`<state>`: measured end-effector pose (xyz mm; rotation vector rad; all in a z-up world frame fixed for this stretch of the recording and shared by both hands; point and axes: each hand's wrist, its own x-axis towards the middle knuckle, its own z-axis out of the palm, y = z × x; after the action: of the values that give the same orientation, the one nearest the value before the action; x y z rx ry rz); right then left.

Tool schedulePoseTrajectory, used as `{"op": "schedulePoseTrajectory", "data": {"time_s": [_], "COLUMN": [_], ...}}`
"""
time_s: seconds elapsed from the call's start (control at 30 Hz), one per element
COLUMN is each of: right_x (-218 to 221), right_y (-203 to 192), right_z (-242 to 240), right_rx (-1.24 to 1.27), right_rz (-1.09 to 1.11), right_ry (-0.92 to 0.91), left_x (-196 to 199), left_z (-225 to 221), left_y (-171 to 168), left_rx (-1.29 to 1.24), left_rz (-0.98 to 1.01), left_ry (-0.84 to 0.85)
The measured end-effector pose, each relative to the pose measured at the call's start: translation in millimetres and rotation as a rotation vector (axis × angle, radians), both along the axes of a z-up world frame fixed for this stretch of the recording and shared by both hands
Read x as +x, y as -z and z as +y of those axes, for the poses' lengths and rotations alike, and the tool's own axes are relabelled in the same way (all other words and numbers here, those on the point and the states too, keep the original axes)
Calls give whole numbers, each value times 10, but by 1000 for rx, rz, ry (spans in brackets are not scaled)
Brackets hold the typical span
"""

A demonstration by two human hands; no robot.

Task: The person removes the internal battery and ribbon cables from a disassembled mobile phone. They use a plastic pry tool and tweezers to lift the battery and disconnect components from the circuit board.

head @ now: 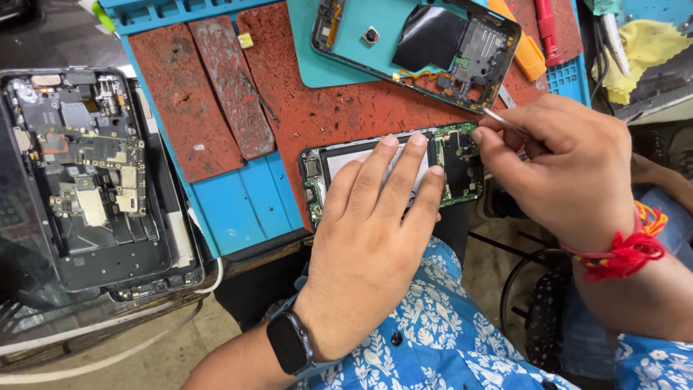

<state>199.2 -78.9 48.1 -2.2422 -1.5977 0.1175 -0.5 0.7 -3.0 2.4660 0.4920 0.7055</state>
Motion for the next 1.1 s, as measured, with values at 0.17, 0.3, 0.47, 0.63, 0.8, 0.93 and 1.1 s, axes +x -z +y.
{"op": "schedulePoseTrajectory", "data": {"time_s": [0.17,0.3,0.47,0.63,0.8,0.93,1.1], "right_x": [-72,-93,-40,81,152,144,79], "right_y": [-44,-78,-74,10,-17,-122,-235], "right_z": [33,92,121,85,14,8,72], "right_rx": [-29,-88,-158,-194,-119,-187,-85], "right_rz": [-201,-298,-320,-288,-65,-126,-275], "right_ry": [-102,-137,-170,-193,-144,-15,-285], "left_x": [-1,-1,-5,0,-9,-4,3], "left_z": [-2,-10,-13,-10,-5,-2,-11], "left_y": [13,24,36,38,29,21,16], "left_rx": [9,10,10,13,13,19,7], "left_rz": [-4,-12,-18,-18,-12,-2,-4], "left_ry": [-5,-7,-10,-7,3,-2,-7]}}
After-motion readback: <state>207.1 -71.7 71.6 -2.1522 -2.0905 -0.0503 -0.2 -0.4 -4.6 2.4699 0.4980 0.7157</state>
